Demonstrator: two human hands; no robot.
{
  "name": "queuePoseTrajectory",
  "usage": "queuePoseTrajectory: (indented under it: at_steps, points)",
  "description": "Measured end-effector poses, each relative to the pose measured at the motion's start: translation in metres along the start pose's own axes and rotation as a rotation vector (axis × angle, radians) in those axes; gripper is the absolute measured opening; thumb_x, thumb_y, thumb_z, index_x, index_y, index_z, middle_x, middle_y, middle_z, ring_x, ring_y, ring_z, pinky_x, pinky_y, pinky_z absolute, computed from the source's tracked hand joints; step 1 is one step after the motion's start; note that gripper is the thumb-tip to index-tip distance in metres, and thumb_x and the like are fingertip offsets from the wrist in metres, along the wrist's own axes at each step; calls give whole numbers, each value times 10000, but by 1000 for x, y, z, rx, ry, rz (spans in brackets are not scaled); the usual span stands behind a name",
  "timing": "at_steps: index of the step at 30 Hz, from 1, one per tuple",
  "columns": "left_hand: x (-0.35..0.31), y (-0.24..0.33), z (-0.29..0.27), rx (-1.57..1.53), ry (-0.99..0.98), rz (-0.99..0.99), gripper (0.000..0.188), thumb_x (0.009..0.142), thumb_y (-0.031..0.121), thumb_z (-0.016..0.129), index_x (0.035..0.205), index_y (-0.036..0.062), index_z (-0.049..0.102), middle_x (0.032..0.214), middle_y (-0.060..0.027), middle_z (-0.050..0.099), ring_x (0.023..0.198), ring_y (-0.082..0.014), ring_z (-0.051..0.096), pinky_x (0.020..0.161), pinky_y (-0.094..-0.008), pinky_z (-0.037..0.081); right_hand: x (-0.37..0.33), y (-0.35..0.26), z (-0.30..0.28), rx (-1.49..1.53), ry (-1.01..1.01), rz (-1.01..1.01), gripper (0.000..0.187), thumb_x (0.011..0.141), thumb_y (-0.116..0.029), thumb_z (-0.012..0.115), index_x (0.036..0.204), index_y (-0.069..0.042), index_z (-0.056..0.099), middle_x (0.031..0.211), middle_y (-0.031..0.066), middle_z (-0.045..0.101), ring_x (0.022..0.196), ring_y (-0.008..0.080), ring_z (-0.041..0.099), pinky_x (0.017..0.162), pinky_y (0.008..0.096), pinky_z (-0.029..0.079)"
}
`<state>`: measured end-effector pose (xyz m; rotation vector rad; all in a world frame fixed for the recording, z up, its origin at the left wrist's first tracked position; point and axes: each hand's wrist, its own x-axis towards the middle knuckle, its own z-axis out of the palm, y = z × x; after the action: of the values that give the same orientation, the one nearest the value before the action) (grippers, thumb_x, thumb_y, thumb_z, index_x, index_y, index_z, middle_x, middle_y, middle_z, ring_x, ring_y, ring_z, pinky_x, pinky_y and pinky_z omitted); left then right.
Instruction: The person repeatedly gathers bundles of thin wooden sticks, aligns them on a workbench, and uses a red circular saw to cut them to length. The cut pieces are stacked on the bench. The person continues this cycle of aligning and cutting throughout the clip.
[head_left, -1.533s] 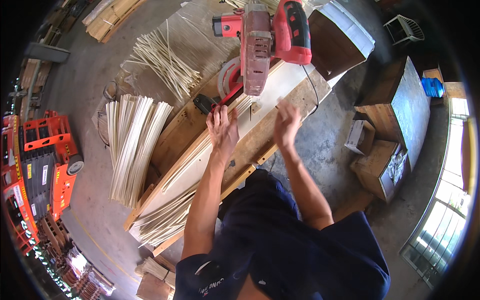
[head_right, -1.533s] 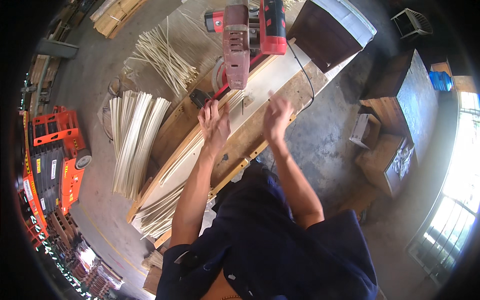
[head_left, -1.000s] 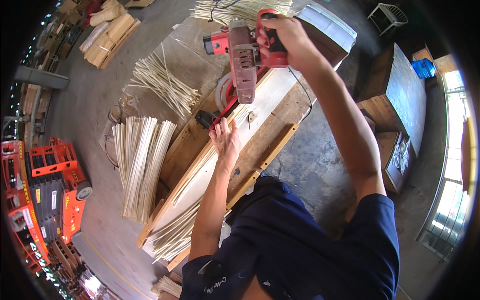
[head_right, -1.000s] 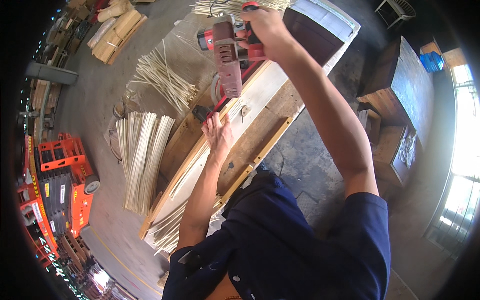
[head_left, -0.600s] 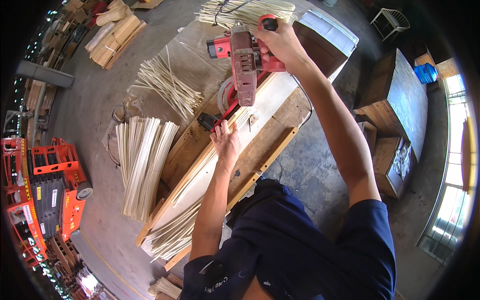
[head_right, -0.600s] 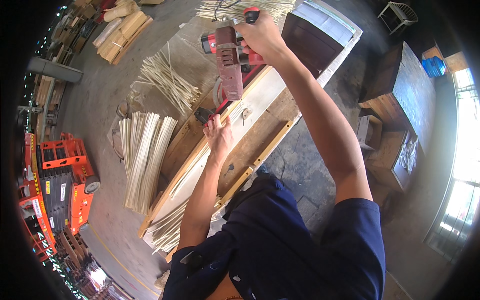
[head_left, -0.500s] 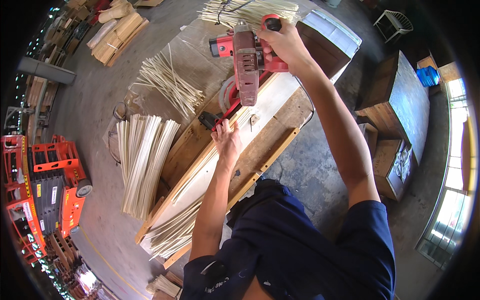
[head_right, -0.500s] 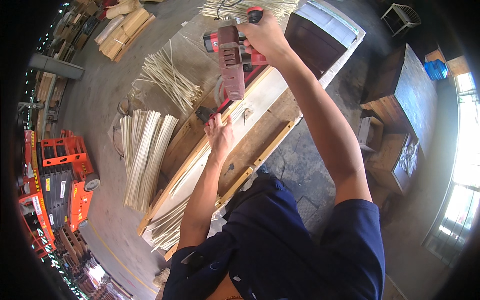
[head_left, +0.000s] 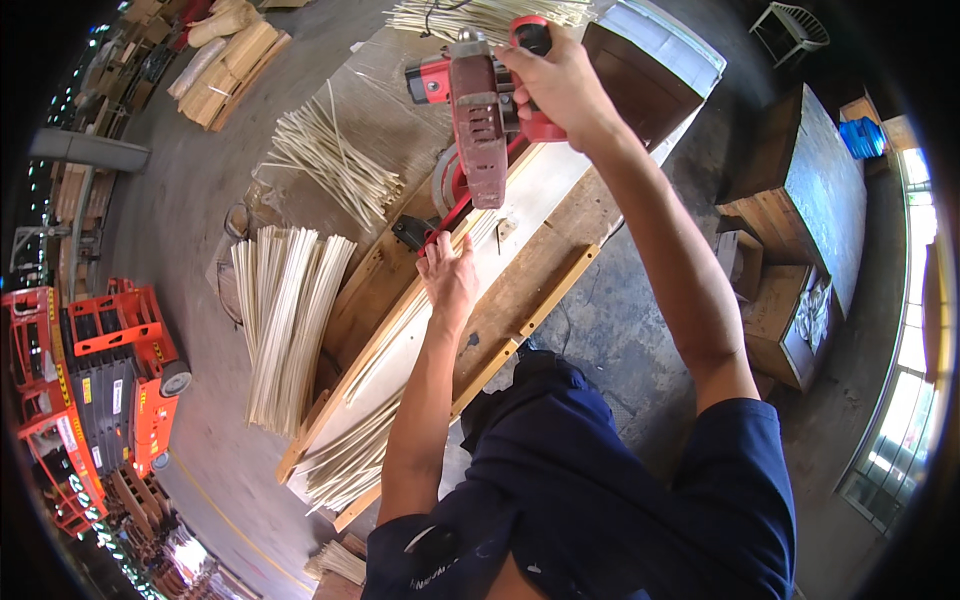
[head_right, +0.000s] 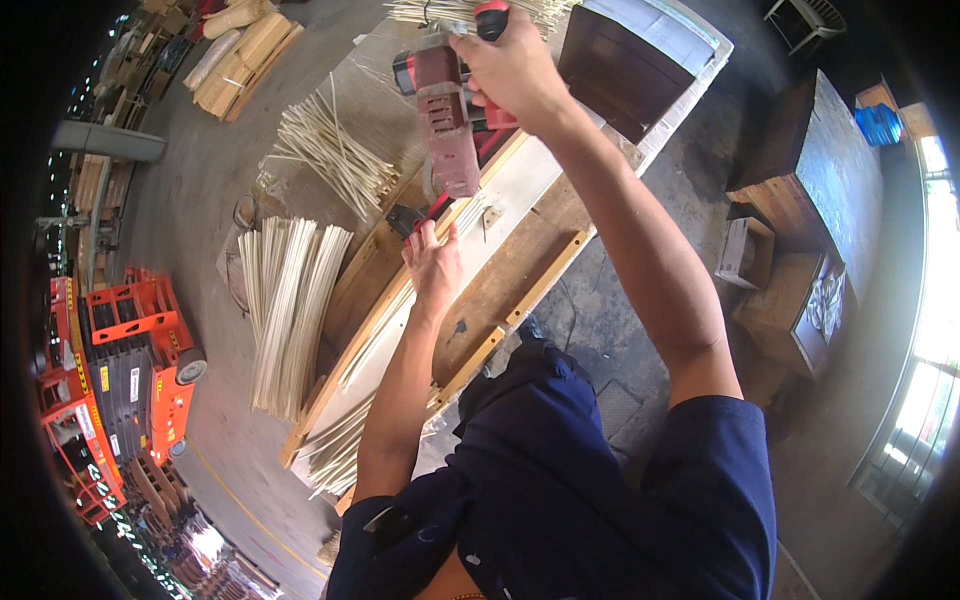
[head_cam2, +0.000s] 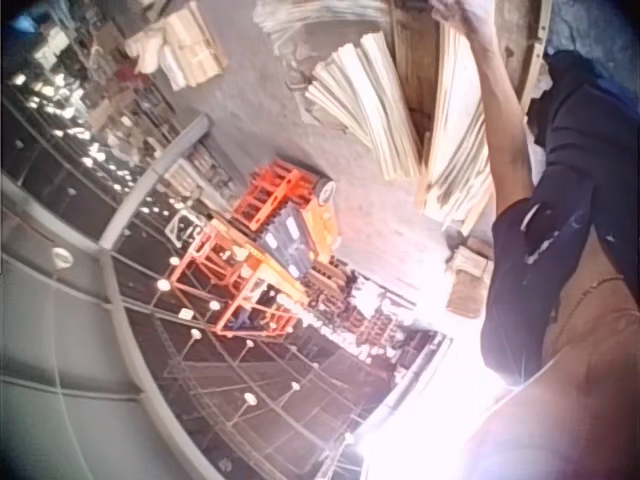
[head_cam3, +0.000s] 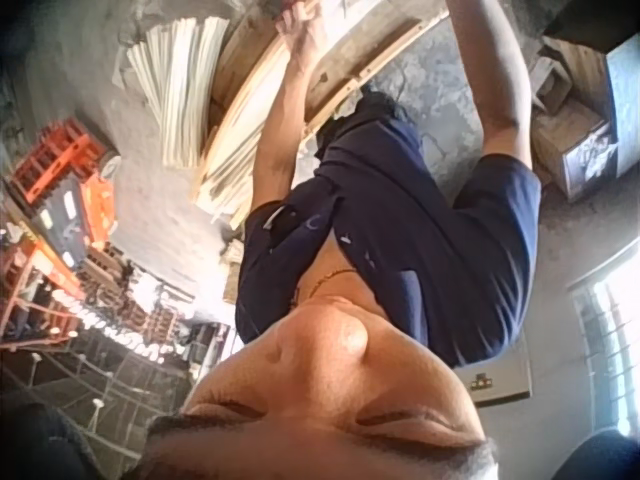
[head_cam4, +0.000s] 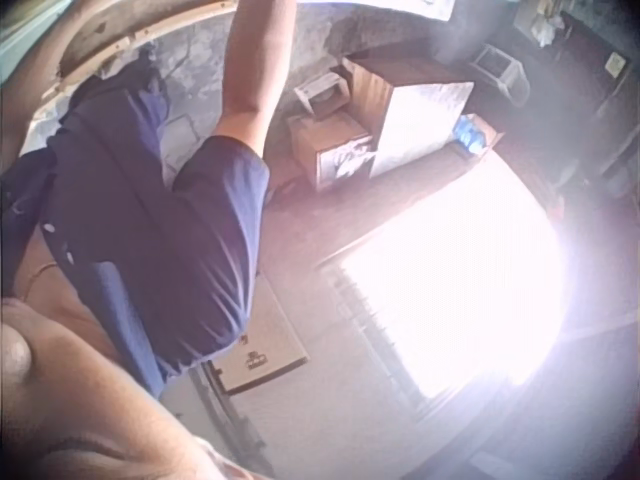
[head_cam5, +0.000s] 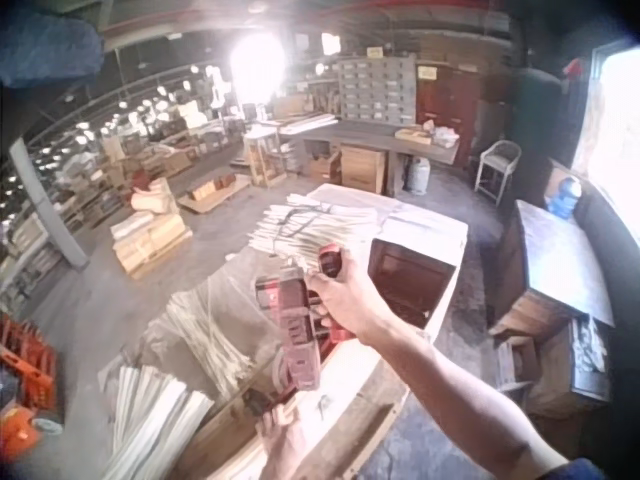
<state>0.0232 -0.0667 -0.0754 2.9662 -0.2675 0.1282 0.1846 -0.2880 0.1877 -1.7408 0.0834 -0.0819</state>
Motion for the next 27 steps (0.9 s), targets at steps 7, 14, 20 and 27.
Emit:
queuePoseTrajectory:
  at_steps: [7, 14, 20, 27]
  points:
    - [2, 5, -2, -9, -20, 17, 520, 1016, 186, 788, 1536, 193, 792, 1571, -180, 619, 1332, -380, 608, 1038, -551, 501, -34, 18, -3, 52, 57, 34, 861, 1168, -500, 675, 1776, 10, 341, 967, 169, 778, 708, 206, 776, 573, 388, 668]
    - [0, 2, -5, 15, -10, 17, 497, 1020, 214, 794, 1517, 213, 805, 1585, -168, 619, 1348, -374, 614, 1036, -542, 506, -79, 33, 7, 104, 66, -43, 780, 1237, -420, 547, 1813, 32, 278, 916, 153, 733, 645, 211, 708, 593, 403, 581]
    - [0, -1, -5, 8, -35, 34, 509, 1012, 207, 799, 1519, 173, 795, 1624, -231, 617, 1388, -415, 613, 1066, -569, 506, -110, 52, 9, 145, 74, -50, 763, 1253, -423, 529, 1833, -12, 254, 1009, 174, 719, 686, 216, 713, 608, 402, 603]
    - [-1, 2, 0, -82, 45, 11, 339, 957, 99, 824, 1280, 184, 881, 1619, -220, 598, 1461, -449, 577, 1066, -616, 510, -119, 67, 11, 105, 109, -73, 711, 1252, -389, 538, 1821, -30, 307, 1156, 227, 761, 927, 307, 766, 845, 447, 613]
